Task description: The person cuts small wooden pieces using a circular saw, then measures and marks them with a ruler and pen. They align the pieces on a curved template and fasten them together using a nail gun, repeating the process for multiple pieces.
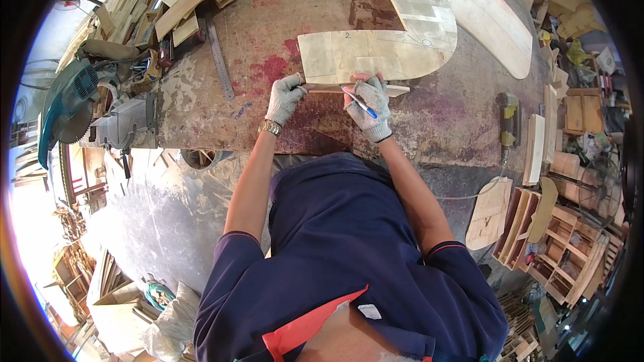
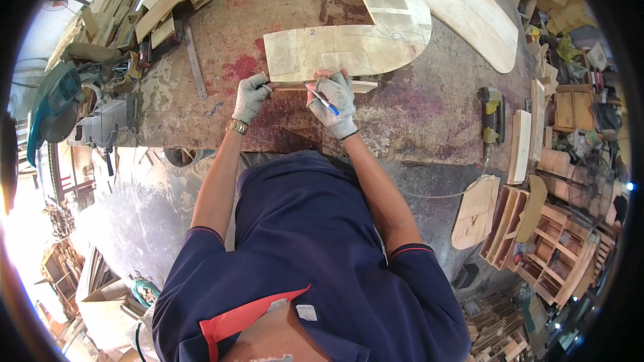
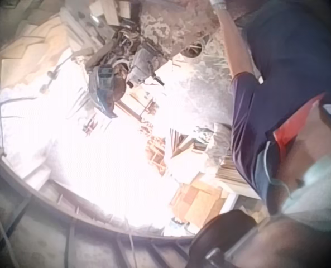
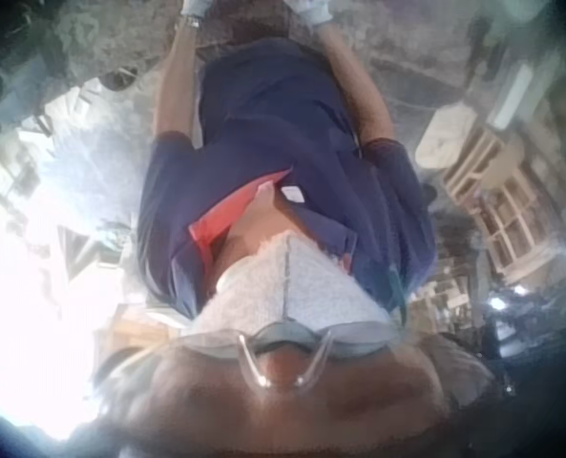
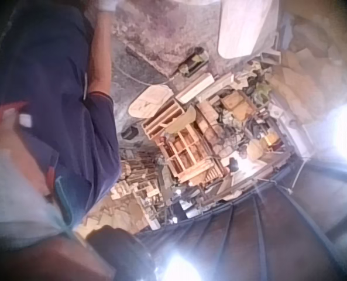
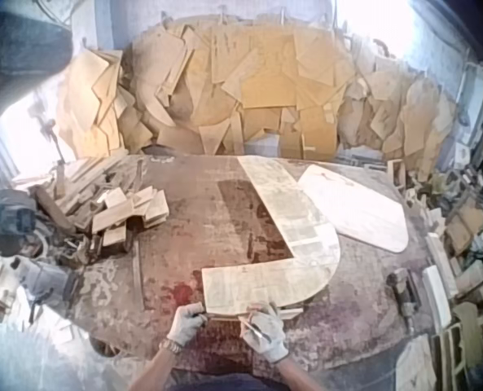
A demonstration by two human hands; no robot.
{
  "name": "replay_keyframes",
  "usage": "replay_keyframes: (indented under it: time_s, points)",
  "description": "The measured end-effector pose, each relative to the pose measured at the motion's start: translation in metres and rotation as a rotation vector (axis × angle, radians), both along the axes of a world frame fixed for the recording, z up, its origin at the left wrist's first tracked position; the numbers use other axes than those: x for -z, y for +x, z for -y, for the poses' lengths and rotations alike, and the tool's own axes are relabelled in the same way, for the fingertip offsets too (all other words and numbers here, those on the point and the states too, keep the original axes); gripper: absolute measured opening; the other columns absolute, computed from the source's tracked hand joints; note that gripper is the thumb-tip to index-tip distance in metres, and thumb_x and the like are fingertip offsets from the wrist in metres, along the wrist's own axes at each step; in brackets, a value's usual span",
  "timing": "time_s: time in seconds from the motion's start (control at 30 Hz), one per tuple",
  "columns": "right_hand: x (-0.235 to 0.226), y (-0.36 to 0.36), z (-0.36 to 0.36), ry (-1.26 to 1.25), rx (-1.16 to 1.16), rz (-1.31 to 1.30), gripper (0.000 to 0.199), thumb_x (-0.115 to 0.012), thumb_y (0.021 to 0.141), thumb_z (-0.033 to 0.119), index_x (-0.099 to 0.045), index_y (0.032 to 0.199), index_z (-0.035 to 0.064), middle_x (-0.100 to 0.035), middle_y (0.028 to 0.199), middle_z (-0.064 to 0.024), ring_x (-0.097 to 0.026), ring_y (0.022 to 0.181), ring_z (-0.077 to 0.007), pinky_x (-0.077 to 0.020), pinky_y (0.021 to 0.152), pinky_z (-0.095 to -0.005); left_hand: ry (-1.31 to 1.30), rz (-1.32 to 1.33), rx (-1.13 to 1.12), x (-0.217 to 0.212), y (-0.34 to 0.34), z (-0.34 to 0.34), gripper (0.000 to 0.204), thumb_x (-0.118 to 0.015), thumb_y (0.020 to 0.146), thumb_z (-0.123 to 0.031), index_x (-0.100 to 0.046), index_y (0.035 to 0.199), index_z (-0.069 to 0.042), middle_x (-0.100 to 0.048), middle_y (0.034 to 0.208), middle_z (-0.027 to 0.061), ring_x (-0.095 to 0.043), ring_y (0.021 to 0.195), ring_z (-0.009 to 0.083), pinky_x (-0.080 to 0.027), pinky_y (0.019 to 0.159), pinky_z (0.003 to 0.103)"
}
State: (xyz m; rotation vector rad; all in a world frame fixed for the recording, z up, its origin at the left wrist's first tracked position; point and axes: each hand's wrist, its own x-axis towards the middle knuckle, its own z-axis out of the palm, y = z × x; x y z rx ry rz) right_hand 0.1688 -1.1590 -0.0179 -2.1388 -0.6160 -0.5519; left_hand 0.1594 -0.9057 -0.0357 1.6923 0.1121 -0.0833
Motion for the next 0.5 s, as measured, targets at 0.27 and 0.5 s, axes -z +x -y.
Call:
replay_keyframes:
  time_s: [0.27,0.5]
  points:
    - [0.0017,0.0069,-0.0023,-0.022,0.017,0.010,0.016,-0.084,0.075,0.012,-0.075,0.088,0.0169,-0.073,0.105,-0.0083,-0.070,0.110,-0.0274,-0.0364,0.119,-0.0514,-0.011,0.028,-0.005,-0.0023,0.0062,0.0006,0.025,-0.077,0.095,-0.008,-0.064,0.075,-0.001,-0.055,0.067,-0.0067,-0.047,0.061,0.0032,-0.039,0.056,0.026]
    - [0.0008,0.0078,-0.0023,-0.016,0.021,0.003,0.017,-0.085,0.072,0.014,-0.076,0.086,0.0181,-0.073,0.102,-0.0073,-0.069,0.111,-0.0258,-0.0361,0.119,-0.0514,0.002,0.005,0.001,-0.0023,0.0082,-0.0008,0.025,-0.077,0.095,-0.010,-0.065,0.076,-0.001,-0.057,0.067,-0.0052,-0.049,0.060,0.0037,-0.041,0.056,0.026]
